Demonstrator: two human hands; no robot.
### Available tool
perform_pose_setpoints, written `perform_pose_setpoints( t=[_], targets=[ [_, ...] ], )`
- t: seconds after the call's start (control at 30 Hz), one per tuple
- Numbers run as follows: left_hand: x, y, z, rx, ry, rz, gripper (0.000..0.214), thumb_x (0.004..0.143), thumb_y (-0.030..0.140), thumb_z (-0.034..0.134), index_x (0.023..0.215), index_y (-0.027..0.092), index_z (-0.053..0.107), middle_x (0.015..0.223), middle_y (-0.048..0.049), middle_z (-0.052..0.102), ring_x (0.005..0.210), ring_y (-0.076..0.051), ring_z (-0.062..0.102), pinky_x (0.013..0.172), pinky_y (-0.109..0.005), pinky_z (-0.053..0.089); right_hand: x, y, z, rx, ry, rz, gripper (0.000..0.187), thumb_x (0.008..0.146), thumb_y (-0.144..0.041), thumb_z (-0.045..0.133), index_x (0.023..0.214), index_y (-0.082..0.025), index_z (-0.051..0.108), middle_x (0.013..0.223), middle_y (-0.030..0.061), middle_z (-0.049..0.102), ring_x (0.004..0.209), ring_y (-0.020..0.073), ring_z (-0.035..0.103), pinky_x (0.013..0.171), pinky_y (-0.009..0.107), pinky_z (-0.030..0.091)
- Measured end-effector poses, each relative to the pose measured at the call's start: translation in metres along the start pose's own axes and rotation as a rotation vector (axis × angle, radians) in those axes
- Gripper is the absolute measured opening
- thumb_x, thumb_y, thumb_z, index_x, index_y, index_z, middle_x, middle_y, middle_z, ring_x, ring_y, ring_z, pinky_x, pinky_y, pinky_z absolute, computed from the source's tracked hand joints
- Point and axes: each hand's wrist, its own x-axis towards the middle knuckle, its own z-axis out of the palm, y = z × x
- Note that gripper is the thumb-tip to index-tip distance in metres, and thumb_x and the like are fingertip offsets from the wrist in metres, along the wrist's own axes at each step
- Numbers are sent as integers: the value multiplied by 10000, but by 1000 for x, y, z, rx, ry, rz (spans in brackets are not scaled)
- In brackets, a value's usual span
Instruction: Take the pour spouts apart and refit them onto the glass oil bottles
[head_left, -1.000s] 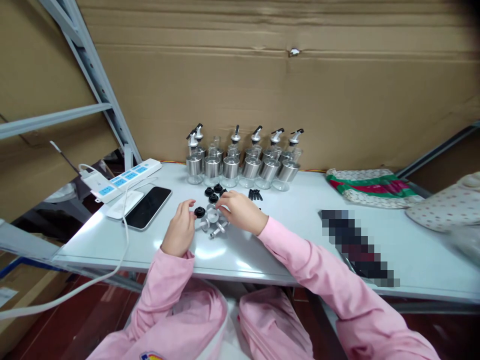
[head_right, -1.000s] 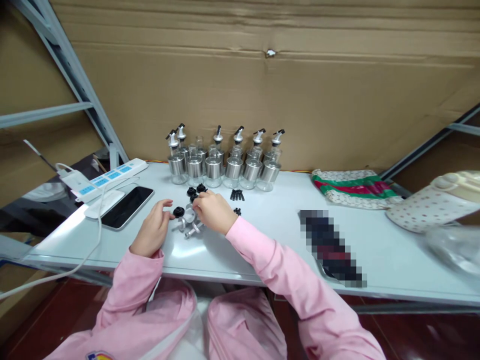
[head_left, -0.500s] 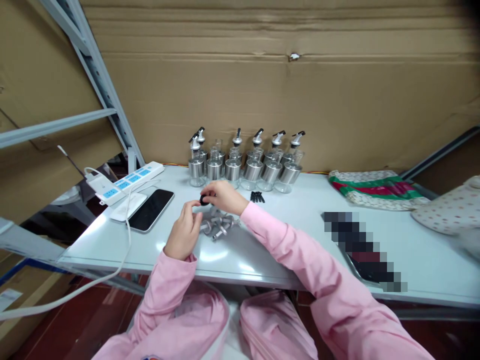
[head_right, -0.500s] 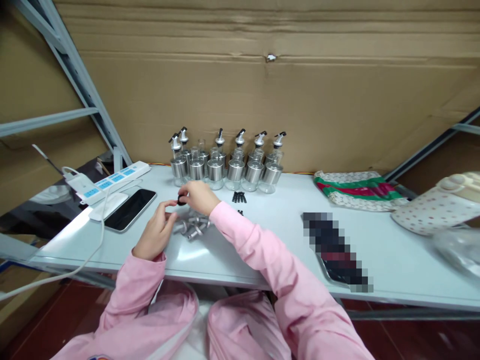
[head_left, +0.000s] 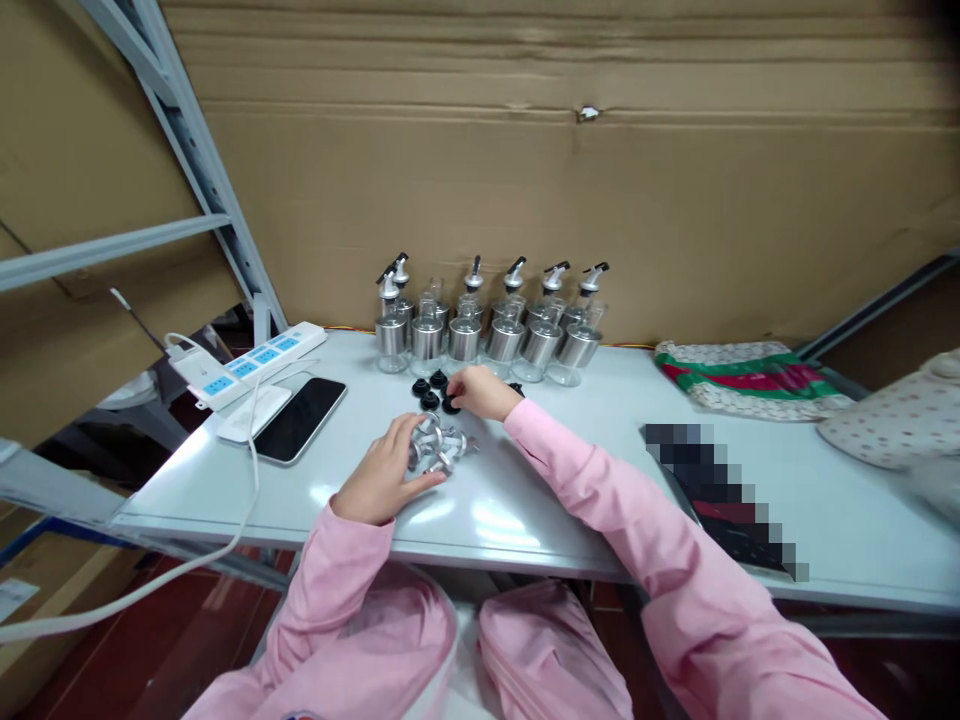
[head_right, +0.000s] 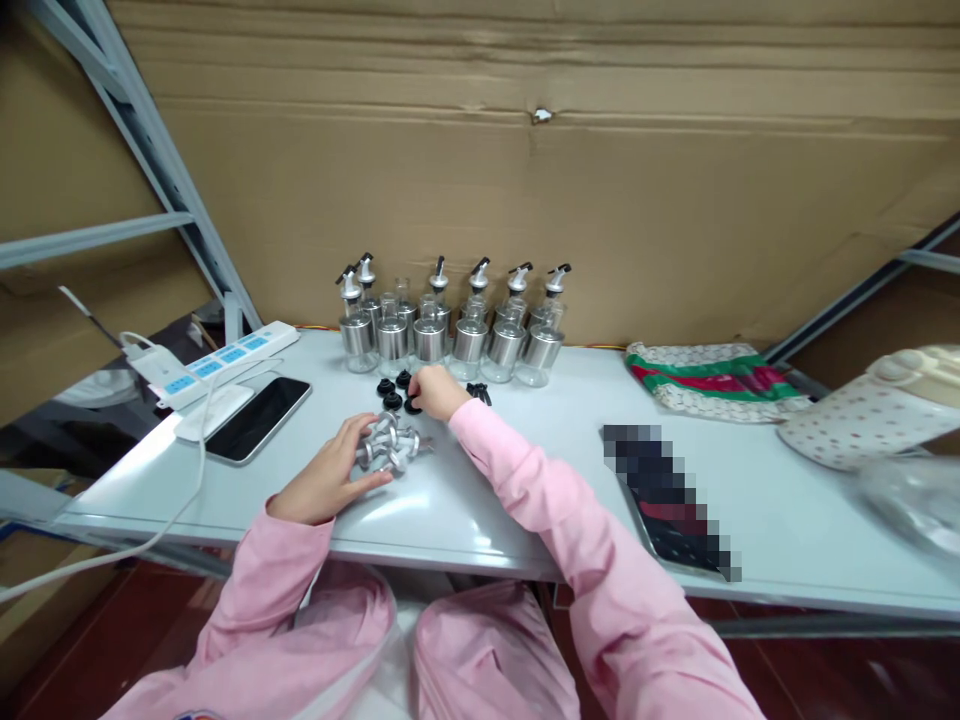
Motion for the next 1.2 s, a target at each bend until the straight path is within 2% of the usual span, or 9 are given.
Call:
perform_pose_setpoints(
  t=[0.17, 0.33, 0.4, 0.53, 0.6, 0.73, 0.87, 1.03, 1.2],
  targets=[
    [1, 3, -2, 16, -43, -28, 689, 720, 334, 683, 1303, 192, 345, 1314, -157, 443, 1243, -310, 437, 1002, -490, 397, 5, -3, 4, -5, 47, -14, 219, 729, -92, 643, 939, -120, 694, 886, 91, 705, 835, 173, 639, 746, 233, 446],
    [1, 0, 0, 59, -53, -11, 742, 716, 327, 688, 1341, 192, 312, 1368, -165, 415, 1284, -302, 402, 1037, -477, 364, -21, -11, -12, -41, 154, -28, 318, 780, -48, 533, 1077, -96, 636, 1038, 139, 649, 939, 190, 611, 822, 260, 427],
    [1, -4, 2, 91, -54, 3, 763, 739, 325, 663, 1376, 185, 268, 1424, -174, 357, 1329, -301, 343, 1069, -475, 328, -35, -17, -16, -39, 98, -36, 316, 767, -32, 527, 1054, -87, 649, 948, 126, 672, 887, 186, 623, 802, 254, 432],
    [1, -8, 6, 152, -90, 18, 748, 805, 314, 580, 1425, 192, 178, 1474, -158, 294, 1357, -291, 298, 1079, -473, 314, -54, -27, -13, 68, -148, -27, 368, 744, 11, 494, 1061, -90, 650, 755, 58, 691, 658, 125, 628, 681, 208, 457],
    [1, -8, 7, 182, -113, 18, 720, 833, 315, 540, 1432, 203, 158, 1476, -143, 300, 1353, -276, 311, 1073, -464, 325, -57, -28, -12, 129, -157, -30, 364, 754, 10, 475, 1055, -94, 652, 759, 48, 692, 603, 104, 618, 658, 200, 464],
    [1, -5, 7, 237, -104, -8, 718, 843, 346, 524, 1433, 165, 156, 1489, -158, 262, 1377, -267, 257, 1081, -445, 318, -60, -11, -28, 122, 26, -32, 370, 745, 18, 475, 1040, -107, 661, 824, 61, 702, 650, 114, 630, 680, 214, 473],
    [0, -7, 7, 251, -111, 9, 732, 832, 418, 530, 1425, 160, 186, 1478, -170, 280, 1370, -280, 271, 1073, -452, 330, -69, 25, -51, -2, 196, 61, 288, 753, -14, 498, 922, -132, 700, 850, 68, 709, 760, 154, 643, 729, 242, 472],
    [-1, -10, 8, 265, -128, 1, 697, 836, 437, 520, 1414, 177, 230, 1456, -157, 331, 1353, -291, 305, 1070, -464, 331, -82, 58, -41, -56, 26, 140, 235, 674, -87, 653, 899, -127, 709, 791, 69, 707, 711, 171, 641, 689, 250, 479],
    [-1, -11, 8, 277, -150, -7, 685, 844, 431, 506, 1412, 162, 235, 1454, -158, 333, 1353, -302, 300, 1068, -479, 325, -84, 57, -20, 19, -39, 202, 357, 654, -109, 682, 1011, -93, 686, 857, 94, 704, 744, 178, 647, 706, 246, 479]
  ],
)
